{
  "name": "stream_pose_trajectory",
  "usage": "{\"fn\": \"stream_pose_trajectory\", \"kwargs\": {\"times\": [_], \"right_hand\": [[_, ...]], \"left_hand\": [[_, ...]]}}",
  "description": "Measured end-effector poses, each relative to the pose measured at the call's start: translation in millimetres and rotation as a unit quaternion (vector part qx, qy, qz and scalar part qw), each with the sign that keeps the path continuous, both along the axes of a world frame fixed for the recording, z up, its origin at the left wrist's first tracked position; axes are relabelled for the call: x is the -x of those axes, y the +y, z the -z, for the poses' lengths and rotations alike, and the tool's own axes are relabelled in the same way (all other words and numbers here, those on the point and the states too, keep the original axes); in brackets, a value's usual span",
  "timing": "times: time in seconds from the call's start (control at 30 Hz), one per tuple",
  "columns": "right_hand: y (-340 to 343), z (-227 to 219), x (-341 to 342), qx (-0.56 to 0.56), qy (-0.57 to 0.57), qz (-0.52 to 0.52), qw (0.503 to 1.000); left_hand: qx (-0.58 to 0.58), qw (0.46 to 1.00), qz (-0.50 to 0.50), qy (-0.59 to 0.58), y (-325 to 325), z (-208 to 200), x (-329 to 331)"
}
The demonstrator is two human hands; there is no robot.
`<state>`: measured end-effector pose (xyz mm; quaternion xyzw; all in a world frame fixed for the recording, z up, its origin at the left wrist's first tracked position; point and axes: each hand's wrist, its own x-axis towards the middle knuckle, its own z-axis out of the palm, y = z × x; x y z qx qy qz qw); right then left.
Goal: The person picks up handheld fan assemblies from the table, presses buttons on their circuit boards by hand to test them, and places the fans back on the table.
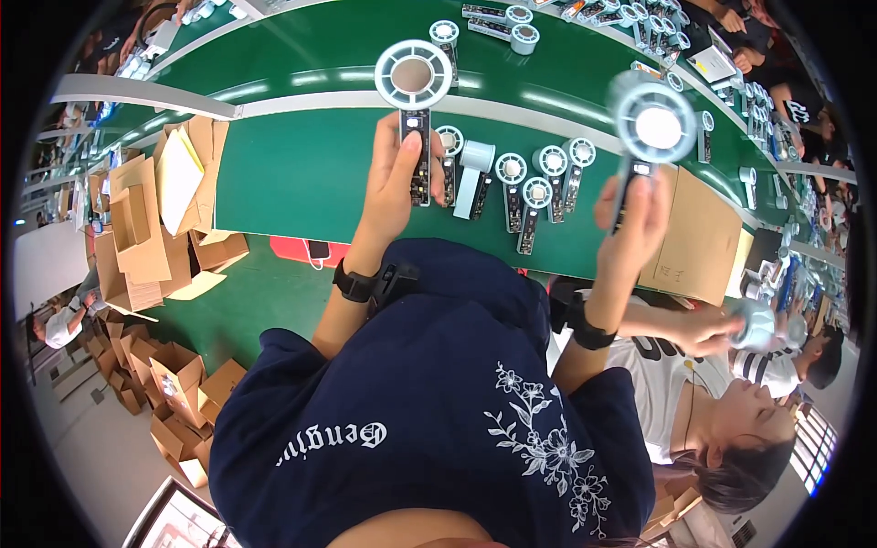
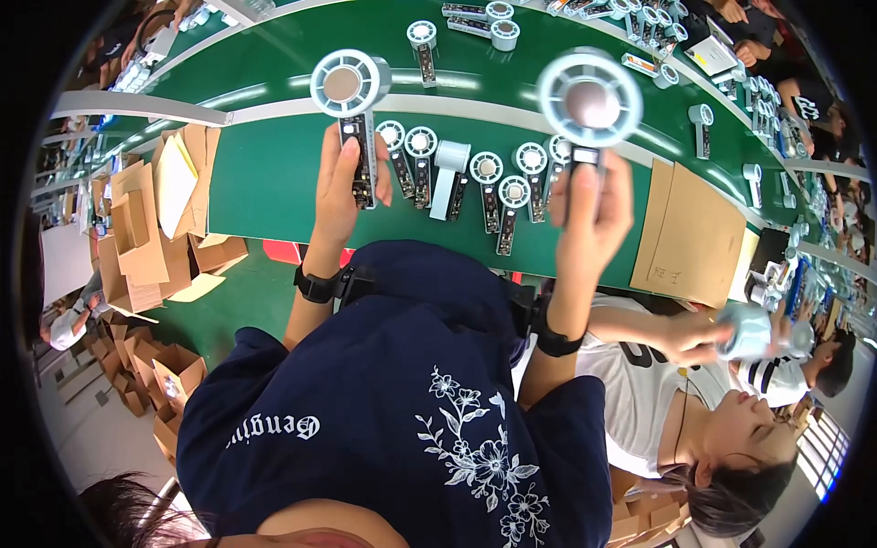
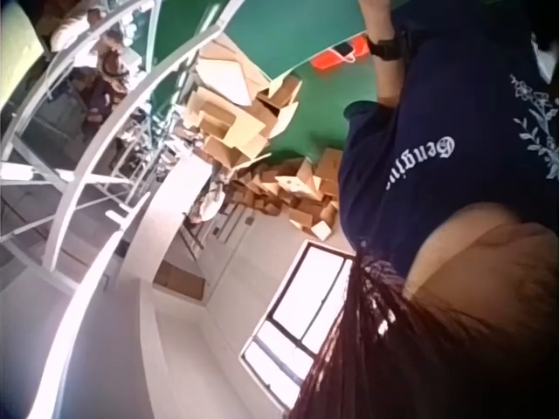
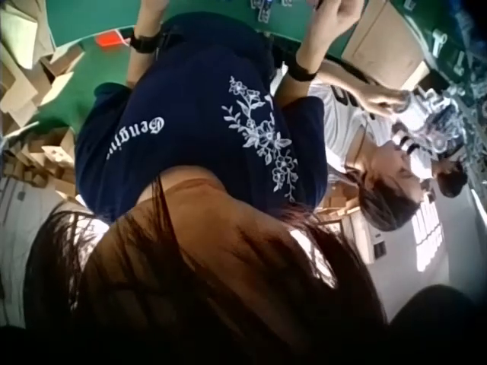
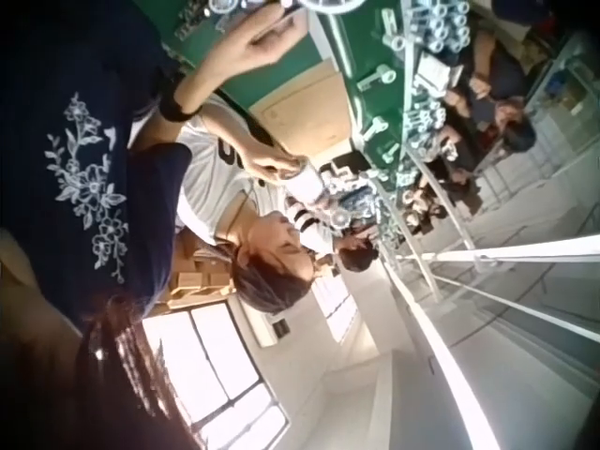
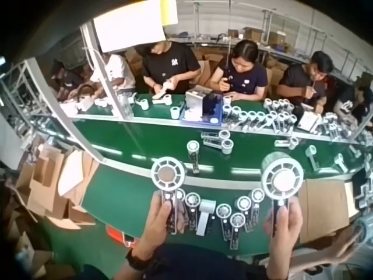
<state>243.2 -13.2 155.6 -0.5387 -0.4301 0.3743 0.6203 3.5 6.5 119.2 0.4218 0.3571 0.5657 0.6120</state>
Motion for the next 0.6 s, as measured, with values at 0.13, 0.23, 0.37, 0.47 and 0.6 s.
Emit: {"fn": "stream_pose_trajectory", "kwargs": {"times": [0.13,0.23,0.37,0.47,0.6], "right_hand": [[0.7,-25.6,-18.9,-0.109,-0.212,0.182,0.954],[-14.7,-67.2,-42.7,-0.169,-0.037,0.083,0.982],[-21.3,-98.2,-46.1,-0.222,0.016,0.257,0.940],[-30.3,-104.9,-79.0,-0.319,0.049,-0.041,0.946],[-24.9,-70.4,-73.1,-0.101,0.082,0.142,0.981]], "left_hand": [[-0.063,0.979,-0.073,0.177,6.1,-9.6,21.1],[-0.026,0.999,-0.041,0.017,13.7,-28.4,45.2],[-0.038,0.979,0.002,-0.199,18.1,-56.8,68.4],[-0.126,0.949,-0.211,0.197,23.3,-45.8,81.8],[-0.103,0.967,-0.170,0.159,37.0,18.3,97.9]]}}
